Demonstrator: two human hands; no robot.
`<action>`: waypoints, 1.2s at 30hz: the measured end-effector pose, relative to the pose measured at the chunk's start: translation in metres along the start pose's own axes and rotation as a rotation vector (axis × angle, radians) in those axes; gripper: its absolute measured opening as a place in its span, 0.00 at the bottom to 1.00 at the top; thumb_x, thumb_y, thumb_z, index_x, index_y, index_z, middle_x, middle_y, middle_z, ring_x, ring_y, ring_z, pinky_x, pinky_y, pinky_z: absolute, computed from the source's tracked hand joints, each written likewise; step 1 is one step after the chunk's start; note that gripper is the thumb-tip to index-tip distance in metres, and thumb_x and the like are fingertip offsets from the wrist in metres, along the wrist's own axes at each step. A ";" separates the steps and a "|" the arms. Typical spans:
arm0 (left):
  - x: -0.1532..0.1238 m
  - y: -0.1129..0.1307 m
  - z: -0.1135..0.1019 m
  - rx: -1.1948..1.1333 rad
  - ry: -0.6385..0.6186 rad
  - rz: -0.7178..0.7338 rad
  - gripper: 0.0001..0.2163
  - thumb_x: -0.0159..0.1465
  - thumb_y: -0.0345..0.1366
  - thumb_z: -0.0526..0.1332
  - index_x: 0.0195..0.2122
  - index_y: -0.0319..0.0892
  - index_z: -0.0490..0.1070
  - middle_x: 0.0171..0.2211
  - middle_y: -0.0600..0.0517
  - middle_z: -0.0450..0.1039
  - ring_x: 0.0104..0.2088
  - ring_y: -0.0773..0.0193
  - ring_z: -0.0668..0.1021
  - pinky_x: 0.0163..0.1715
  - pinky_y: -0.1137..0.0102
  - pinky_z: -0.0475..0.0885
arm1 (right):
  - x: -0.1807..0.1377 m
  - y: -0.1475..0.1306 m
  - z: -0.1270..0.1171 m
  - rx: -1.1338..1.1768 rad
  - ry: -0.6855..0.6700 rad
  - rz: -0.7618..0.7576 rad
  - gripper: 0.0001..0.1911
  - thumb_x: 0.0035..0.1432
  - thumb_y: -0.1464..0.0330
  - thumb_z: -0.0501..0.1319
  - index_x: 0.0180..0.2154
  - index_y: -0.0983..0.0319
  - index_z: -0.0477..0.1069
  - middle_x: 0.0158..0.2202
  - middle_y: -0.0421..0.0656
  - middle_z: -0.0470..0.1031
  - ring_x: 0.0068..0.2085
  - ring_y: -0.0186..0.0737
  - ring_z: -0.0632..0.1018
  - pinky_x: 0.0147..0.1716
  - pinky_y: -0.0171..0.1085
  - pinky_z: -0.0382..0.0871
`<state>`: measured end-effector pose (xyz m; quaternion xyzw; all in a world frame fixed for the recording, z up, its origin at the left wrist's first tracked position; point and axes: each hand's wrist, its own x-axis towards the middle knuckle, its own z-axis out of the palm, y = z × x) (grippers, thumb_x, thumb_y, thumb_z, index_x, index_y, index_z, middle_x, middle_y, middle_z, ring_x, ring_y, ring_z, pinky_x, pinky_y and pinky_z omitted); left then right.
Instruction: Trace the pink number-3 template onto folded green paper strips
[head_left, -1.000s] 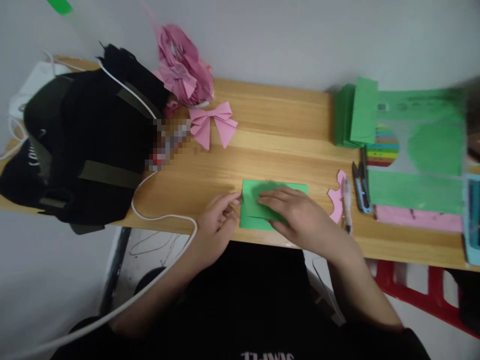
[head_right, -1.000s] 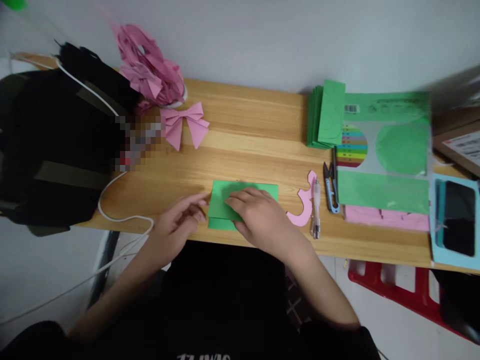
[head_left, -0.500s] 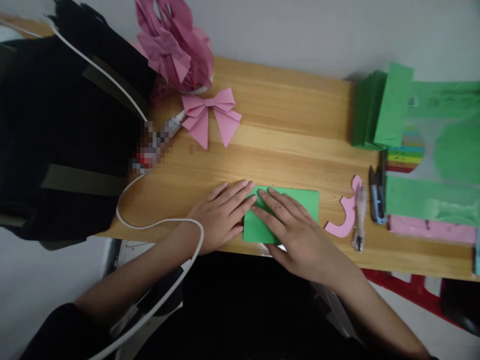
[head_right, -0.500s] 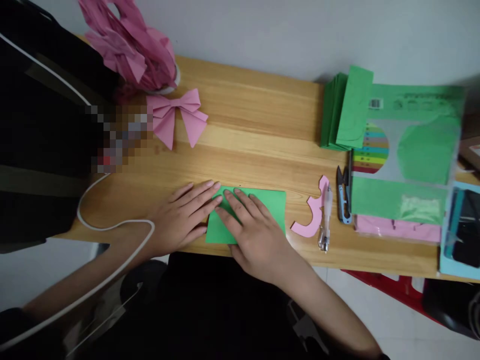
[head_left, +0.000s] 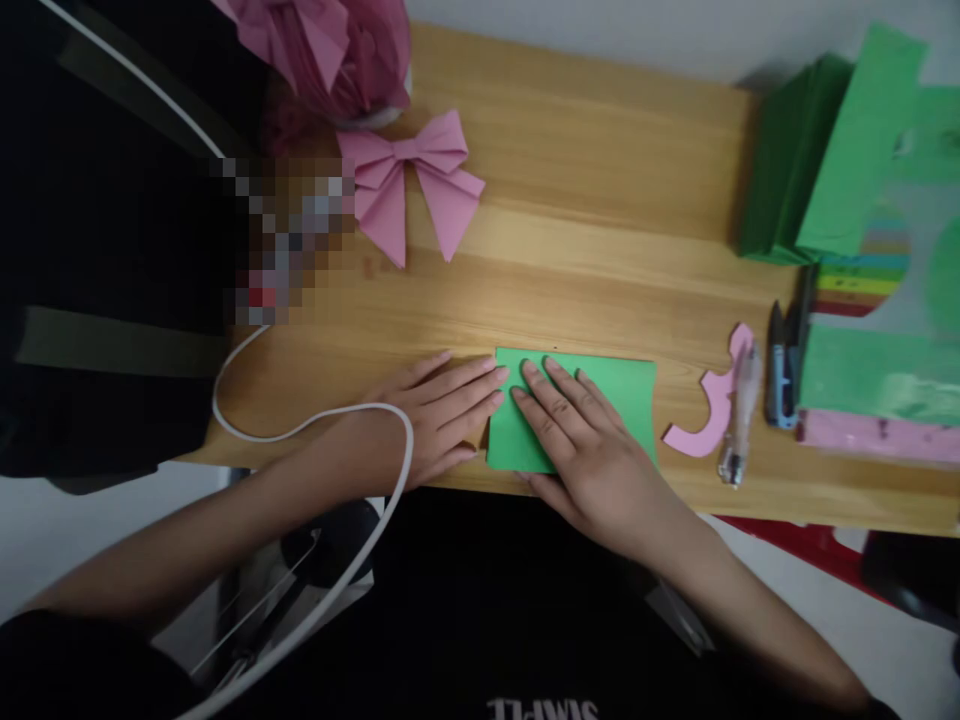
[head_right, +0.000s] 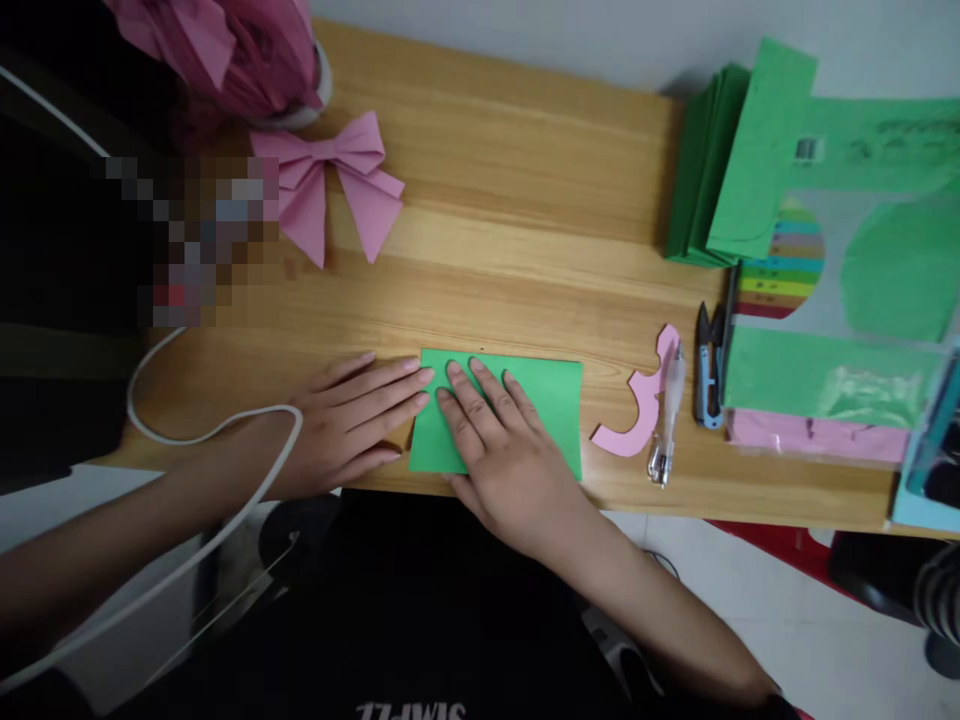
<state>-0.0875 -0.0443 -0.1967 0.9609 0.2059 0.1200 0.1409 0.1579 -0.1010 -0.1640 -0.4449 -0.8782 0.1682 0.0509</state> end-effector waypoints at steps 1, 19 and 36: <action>-0.002 0.000 -0.003 -0.017 -0.022 0.020 0.20 0.73 0.39 0.49 0.61 0.34 0.63 0.65 0.42 0.63 0.68 0.57 0.61 0.69 0.60 0.47 | 0.000 0.000 0.000 -0.005 0.007 0.004 0.30 0.65 0.65 0.56 0.63 0.76 0.60 0.68 0.61 0.58 0.69 0.60 0.58 0.64 0.60 0.61; -0.010 0.016 -0.016 -0.368 0.055 -0.140 0.21 0.70 0.31 0.52 0.64 0.36 0.59 0.63 0.42 0.66 0.68 0.60 0.63 0.66 0.59 0.61 | 0.014 0.011 -0.031 0.119 -0.141 -0.012 0.20 0.62 0.70 0.61 0.55 0.70 0.71 0.64 0.59 0.65 0.66 0.58 0.65 0.60 0.55 0.69; 0.006 -0.007 -0.002 -0.046 0.069 -0.045 0.15 0.72 0.35 0.50 0.55 0.37 0.69 0.60 0.44 0.70 0.65 0.56 0.66 0.65 0.59 0.59 | 0.051 0.058 -0.061 0.243 -0.306 0.245 0.13 0.65 0.61 0.56 0.32 0.61 0.74 0.30 0.42 0.77 0.30 0.38 0.75 0.31 0.36 0.65</action>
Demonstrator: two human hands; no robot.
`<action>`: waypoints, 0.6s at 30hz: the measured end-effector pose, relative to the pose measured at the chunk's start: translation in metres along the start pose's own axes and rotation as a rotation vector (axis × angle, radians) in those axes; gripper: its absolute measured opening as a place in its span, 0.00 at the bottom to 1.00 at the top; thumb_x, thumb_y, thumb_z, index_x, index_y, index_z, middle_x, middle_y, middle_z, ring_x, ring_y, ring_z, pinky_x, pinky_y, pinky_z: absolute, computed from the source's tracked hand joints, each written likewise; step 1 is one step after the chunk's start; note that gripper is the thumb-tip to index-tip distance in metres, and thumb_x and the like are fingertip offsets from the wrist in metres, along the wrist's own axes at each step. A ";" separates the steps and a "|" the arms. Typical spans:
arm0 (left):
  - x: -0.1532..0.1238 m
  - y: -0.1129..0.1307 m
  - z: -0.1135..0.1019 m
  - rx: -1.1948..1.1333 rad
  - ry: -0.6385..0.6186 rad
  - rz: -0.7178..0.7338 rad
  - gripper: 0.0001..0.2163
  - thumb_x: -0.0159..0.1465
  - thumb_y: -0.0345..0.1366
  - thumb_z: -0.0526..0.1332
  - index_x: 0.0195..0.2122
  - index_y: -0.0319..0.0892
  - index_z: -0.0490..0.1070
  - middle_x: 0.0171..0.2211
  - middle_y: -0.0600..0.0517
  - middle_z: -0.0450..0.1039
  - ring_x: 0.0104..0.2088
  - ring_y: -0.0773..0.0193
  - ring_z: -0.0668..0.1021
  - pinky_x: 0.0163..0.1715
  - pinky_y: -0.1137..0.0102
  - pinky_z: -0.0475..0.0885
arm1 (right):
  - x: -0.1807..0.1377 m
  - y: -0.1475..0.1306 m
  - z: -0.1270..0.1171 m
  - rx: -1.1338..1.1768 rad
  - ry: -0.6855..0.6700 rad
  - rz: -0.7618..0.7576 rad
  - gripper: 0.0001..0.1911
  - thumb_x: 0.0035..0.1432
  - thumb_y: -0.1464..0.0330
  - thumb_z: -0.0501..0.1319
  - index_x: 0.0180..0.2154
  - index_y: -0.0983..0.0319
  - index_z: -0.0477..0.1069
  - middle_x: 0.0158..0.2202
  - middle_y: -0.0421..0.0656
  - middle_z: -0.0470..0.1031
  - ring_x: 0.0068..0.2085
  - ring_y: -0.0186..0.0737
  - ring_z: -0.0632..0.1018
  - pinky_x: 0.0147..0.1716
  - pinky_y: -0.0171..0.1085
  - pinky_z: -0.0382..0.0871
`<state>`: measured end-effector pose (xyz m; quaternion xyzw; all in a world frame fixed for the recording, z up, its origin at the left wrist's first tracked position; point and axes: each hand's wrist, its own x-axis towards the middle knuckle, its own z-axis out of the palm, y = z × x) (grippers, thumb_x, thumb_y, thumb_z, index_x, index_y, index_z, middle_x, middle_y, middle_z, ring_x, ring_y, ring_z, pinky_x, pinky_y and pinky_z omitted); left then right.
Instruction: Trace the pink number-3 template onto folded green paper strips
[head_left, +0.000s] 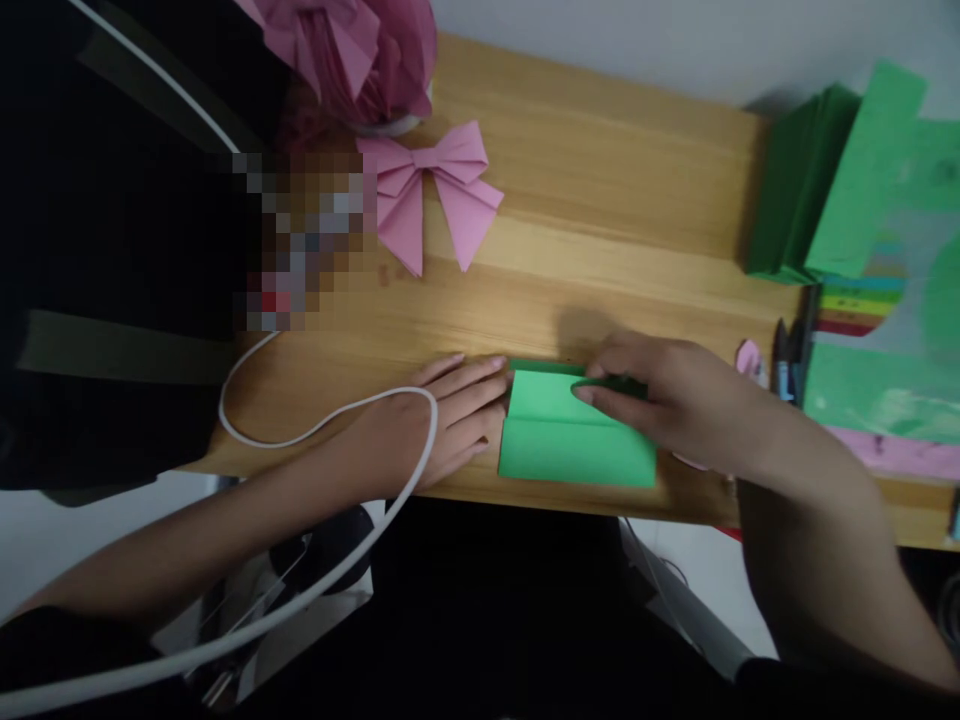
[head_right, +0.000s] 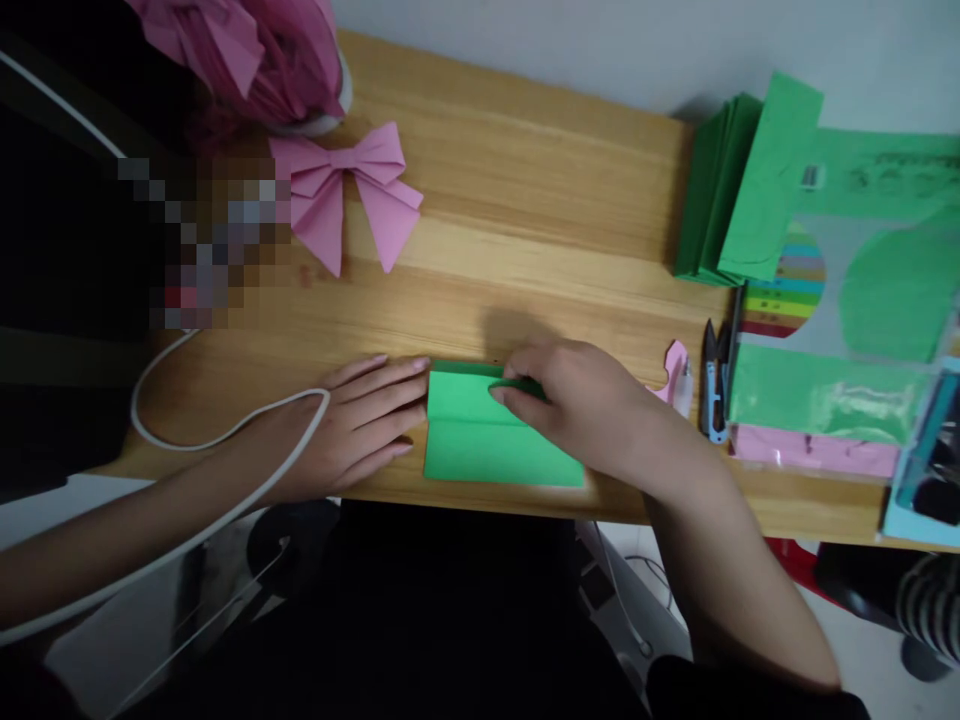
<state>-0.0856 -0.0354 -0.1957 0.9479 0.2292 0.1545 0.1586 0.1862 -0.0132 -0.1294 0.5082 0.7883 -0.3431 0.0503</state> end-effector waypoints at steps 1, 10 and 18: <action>0.000 0.000 0.000 0.012 0.001 -0.007 0.15 0.72 0.34 0.51 0.54 0.37 0.70 0.60 0.44 0.70 0.64 0.56 0.66 0.65 0.59 0.60 | 0.003 0.000 0.000 0.016 -0.009 0.005 0.14 0.65 0.62 0.55 0.32 0.61 0.73 0.29 0.42 0.76 0.30 0.37 0.75 0.31 0.36 0.65; 0.000 0.004 -0.003 -0.004 0.015 -0.058 0.13 0.71 0.32 0.53 0.52 0.38 0.72 0.61 0.43 0.68 0.65 0.53 0.67 0.63 0.57 0.66 | 0.011 0.000 0.003 0.043 0.047 0.040 0.12 0.63 0.66 0.55 0.30 0.60 0.73 0.28 0.41 0.77 0.28 0.35 0.76 0.28 0.34 0.64; -0.001 0.004 -0.006 -0.023 0.038 -0.050 0.11 0.70 0.28 0.57 0.51 0.37 0.73 0.59 0.43 0.71 0.63 0.53 0.69 0.64 0.59 0.67 | 0.012 0.001 0.007 -0.013 0.098 0.023 0.12 0.63 0.67 0.55 0.30 0.60 0.75 0.29 0.41 0.79 0.28 0.37 0.77 0.28 0.36 0.65</action>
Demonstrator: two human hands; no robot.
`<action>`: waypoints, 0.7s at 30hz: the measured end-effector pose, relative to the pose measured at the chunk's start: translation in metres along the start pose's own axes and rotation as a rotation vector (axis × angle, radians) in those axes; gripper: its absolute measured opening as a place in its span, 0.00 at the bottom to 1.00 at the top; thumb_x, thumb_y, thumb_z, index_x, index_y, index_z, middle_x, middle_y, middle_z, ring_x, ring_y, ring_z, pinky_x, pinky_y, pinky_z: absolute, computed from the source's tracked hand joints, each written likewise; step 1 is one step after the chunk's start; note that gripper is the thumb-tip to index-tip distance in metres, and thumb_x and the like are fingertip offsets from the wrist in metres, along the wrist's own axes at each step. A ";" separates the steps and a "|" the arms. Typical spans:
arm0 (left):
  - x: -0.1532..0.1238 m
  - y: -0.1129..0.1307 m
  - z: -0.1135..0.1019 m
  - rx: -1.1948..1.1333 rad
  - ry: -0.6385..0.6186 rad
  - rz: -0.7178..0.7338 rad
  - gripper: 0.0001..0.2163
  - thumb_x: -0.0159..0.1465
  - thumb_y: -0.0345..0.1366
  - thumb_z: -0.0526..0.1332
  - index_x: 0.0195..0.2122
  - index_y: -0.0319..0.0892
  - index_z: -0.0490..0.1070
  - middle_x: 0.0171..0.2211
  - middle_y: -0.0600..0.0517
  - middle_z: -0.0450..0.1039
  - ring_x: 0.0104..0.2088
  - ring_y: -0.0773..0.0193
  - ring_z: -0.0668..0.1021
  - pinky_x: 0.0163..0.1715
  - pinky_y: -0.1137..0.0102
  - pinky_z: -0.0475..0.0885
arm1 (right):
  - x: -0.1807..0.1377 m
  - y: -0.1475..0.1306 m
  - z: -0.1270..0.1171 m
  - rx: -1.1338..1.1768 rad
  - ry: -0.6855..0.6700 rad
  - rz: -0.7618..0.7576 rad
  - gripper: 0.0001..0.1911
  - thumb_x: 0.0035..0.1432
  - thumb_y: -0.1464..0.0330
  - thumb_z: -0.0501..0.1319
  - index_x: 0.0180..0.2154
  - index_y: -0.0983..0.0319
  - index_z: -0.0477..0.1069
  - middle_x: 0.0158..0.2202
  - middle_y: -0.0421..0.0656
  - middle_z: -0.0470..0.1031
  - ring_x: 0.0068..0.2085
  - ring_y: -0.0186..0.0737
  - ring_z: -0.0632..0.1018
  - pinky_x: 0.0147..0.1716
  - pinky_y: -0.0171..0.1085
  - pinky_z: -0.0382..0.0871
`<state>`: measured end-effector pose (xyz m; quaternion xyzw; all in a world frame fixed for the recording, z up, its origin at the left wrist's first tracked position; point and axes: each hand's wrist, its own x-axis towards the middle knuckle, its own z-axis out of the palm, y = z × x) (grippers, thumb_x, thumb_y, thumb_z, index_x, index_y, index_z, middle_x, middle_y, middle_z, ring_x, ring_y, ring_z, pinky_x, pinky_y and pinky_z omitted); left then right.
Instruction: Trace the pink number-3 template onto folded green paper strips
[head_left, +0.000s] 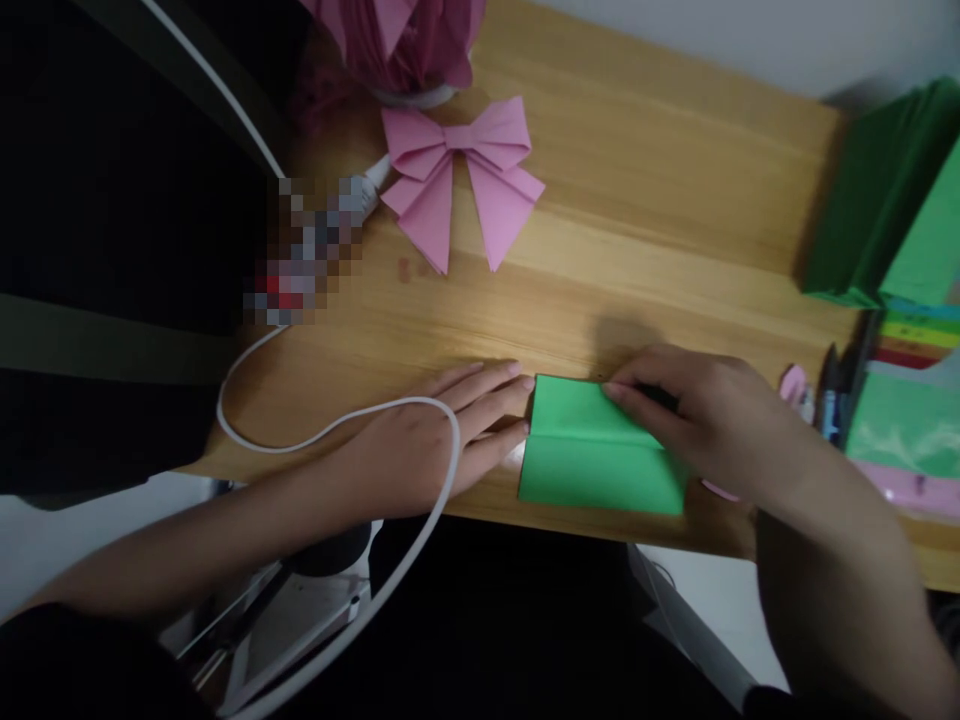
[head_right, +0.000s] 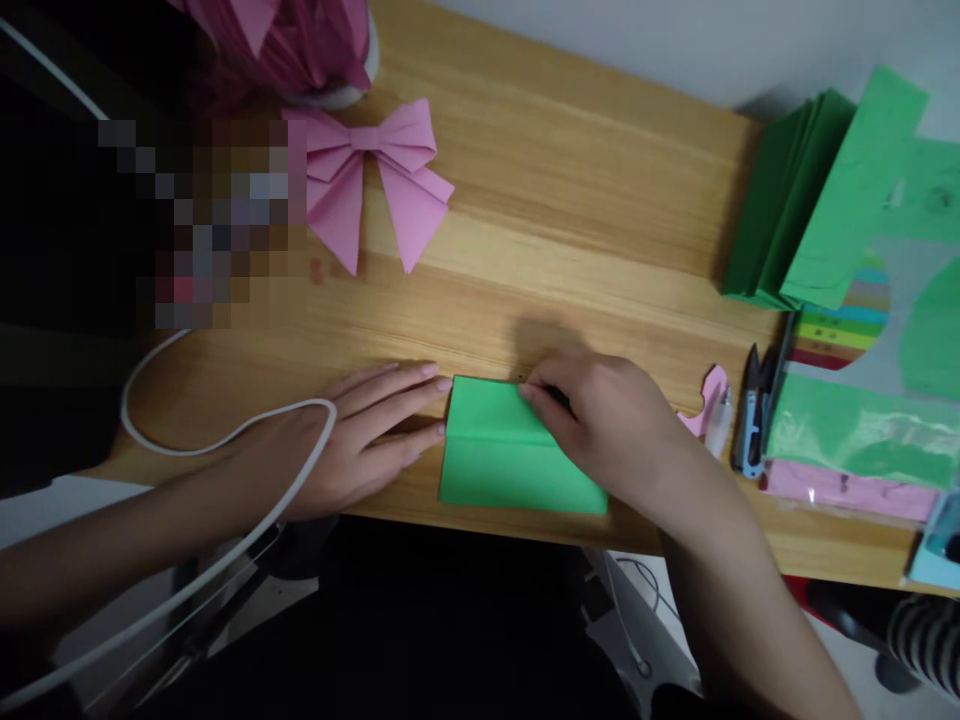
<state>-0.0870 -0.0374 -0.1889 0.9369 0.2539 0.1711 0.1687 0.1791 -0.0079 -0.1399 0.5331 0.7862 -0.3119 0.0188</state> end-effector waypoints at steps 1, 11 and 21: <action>0.000 0.000 0.000 0.009 -0.020 0.002 0.12 0.70 0.28 0.57 0.52 0.36 0.72 0.59 0.43 0.71 0.63 0.53 0.69 0.63 0.59 0.67 | 0.000 0.000 0.000 0.003 0.002 -0.008 0.12 0.63 0.67 0.55 0.30 0.60 0.75 0.29 0.42 0.79 0.27 0.37 0.77 0.28 0.36 0.65; 0.004 0.001 -0.004 -0.010 -0.150 0.011 0.21 0.72 0.38 0.55 0.63 0.35 0.63 0.65 0.45 0.64 0.67 0.53 0.63 0.65 0.57 0.62 | -0.003 0.004 0.002 -0.014 -0.012 -0.019 0.13 0.64 0.66 0.55 0.29 0.60 0.74 0.28 0.43 0.78 0.27 0.38 0.77 0.28 0.37 0.66; 0.003 -0.001 0.005 0.045 -0.095 0.027 0.20 0.75 0.40 0.47 0.61 0.35 0.66 0.64 0.47 0.65 0.66 0.55 0.64 0.63 0.60 0.61 | -0.002 0.003 0.002 0.023 0.016 -0.046 0.11 0.63 0.67 0.56 0.30 0.61 0.73 0.28 0.42 0.78 0.27 0.37 0.76 0.27 0.36 0.65</action>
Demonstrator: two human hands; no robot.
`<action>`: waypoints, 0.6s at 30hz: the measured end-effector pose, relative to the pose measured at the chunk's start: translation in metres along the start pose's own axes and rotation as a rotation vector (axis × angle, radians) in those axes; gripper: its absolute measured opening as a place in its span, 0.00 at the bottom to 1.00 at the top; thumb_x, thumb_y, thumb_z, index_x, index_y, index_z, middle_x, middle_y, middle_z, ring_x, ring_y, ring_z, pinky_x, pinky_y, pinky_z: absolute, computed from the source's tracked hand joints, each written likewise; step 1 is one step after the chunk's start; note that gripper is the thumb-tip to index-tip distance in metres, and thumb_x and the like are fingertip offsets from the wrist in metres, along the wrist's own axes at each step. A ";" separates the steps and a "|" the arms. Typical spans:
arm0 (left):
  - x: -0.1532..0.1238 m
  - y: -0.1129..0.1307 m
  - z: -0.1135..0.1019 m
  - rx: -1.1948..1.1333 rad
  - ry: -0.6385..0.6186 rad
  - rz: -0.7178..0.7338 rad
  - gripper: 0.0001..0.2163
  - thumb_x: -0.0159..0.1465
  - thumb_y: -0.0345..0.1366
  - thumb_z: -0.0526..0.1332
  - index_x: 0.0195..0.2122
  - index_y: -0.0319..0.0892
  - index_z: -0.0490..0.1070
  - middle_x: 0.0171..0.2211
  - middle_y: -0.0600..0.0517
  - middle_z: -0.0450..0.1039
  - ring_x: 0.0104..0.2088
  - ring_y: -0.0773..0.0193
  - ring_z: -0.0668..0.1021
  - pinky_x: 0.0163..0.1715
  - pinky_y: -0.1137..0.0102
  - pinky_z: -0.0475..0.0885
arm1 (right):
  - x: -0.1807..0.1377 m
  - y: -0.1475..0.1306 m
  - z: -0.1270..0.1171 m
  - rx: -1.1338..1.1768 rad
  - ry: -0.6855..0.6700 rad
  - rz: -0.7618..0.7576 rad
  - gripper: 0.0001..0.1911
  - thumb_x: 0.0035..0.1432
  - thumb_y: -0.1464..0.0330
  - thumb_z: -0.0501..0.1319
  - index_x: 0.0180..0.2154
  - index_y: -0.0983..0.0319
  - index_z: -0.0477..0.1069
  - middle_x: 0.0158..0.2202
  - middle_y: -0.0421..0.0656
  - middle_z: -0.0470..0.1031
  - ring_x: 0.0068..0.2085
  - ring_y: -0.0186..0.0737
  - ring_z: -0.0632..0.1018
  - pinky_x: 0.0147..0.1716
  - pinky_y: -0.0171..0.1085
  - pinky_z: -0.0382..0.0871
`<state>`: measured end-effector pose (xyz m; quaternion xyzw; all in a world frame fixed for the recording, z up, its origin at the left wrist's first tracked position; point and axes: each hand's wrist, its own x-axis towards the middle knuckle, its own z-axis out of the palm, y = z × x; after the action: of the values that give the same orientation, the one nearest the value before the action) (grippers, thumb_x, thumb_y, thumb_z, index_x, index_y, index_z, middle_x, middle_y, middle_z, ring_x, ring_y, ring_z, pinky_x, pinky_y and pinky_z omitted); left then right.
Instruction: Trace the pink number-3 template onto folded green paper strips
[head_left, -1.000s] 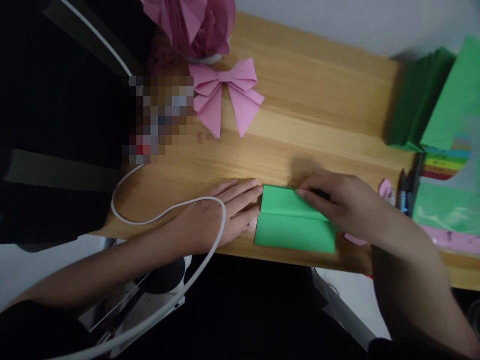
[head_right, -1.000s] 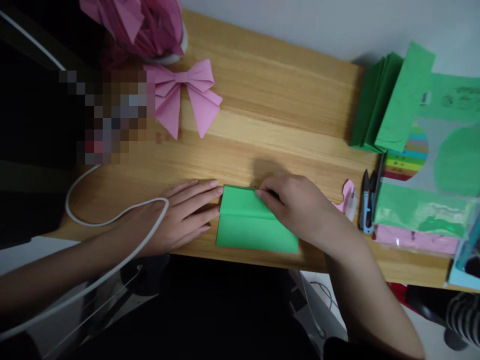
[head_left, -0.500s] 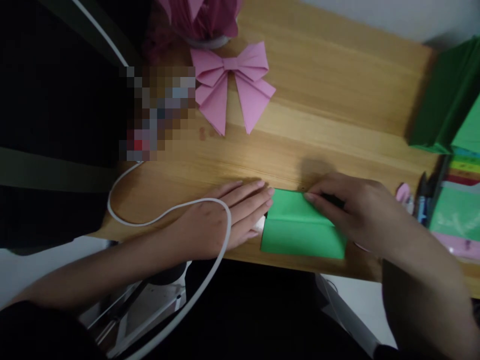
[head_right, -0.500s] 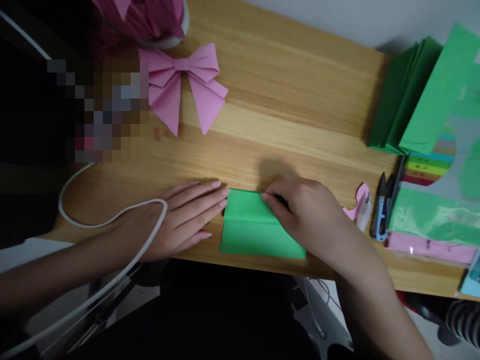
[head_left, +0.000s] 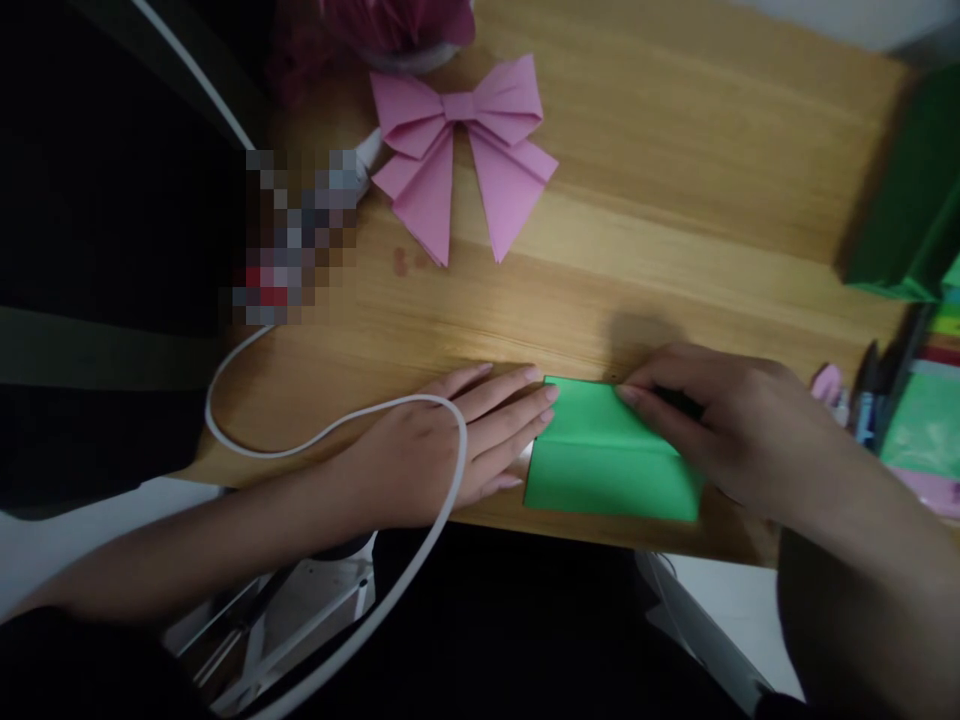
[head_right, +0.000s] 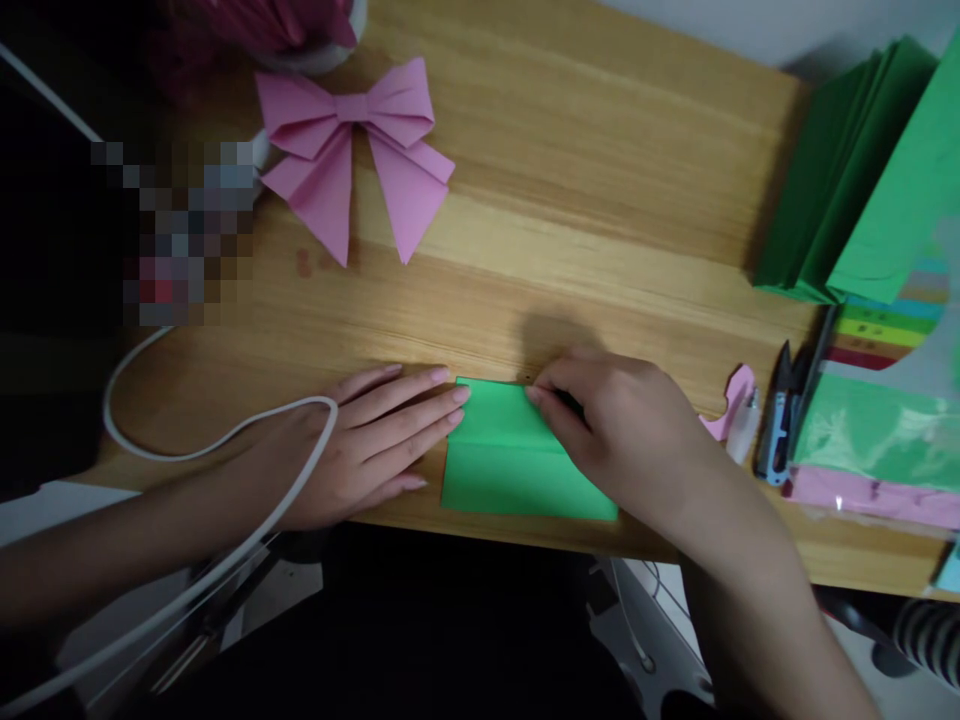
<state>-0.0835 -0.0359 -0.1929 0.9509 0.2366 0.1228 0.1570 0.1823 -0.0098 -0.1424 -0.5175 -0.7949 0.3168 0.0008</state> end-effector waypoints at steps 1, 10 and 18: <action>0.000 0.000 0.000 0.004 0.005 0.002 0.20 0.75 0.40 0.47 0.60 0.35 0.67 0.64 0.46 0.65 0.66 0.55 0.65 0.63 0.60 0.61 | 0.000 0.000 0.000 0.005 0.000 -0.003 0.11 0.63 0.67 0.56 0.30 0.60 0.73 0.28 0.41 0.78 0.27 0.36 0.76 0.27 0.36 0.65; 0.000 0.000 0.001 0.000 0.049 -0.001 0.18 0.75 0.36 0.47 0.59 0.33 0.67 0.62 0.46 0.68 0.65 0.55 0.66 0.63 0.61 0.62 | 0.000 -0.001 -0.001 -0.015 -0.005 0.012 0.12 0.64 0.67 0.55 0.30 0.60 0.73 0.28 0.42 0.77 0.27 0.36 0.76 0.26 0.36 0.64; 0.001 0.000 0.000 -0.020 0.026 -0.004 0.18 0.75 0.35 0.48 0.59 0.31 0.66 0.63 0.45 0.67 0.65 0.54 0.66 0.62 0.59 0.64 | 0.001 -0.001 -0.001 -0.037 0.027 -0.032 0.11 0.62 0.69 0.57 0.28 0.62 0.74 0.27 0.41 0.77 0.25 0.36 0.76 0.25 0.35 0.65</action>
<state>-0.0827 -0.0355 -0.1930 0.9471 0.2392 0.1373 0.1638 0.1808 -0.0085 -0.1415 -0.5088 -0.8087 0.2952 0.0070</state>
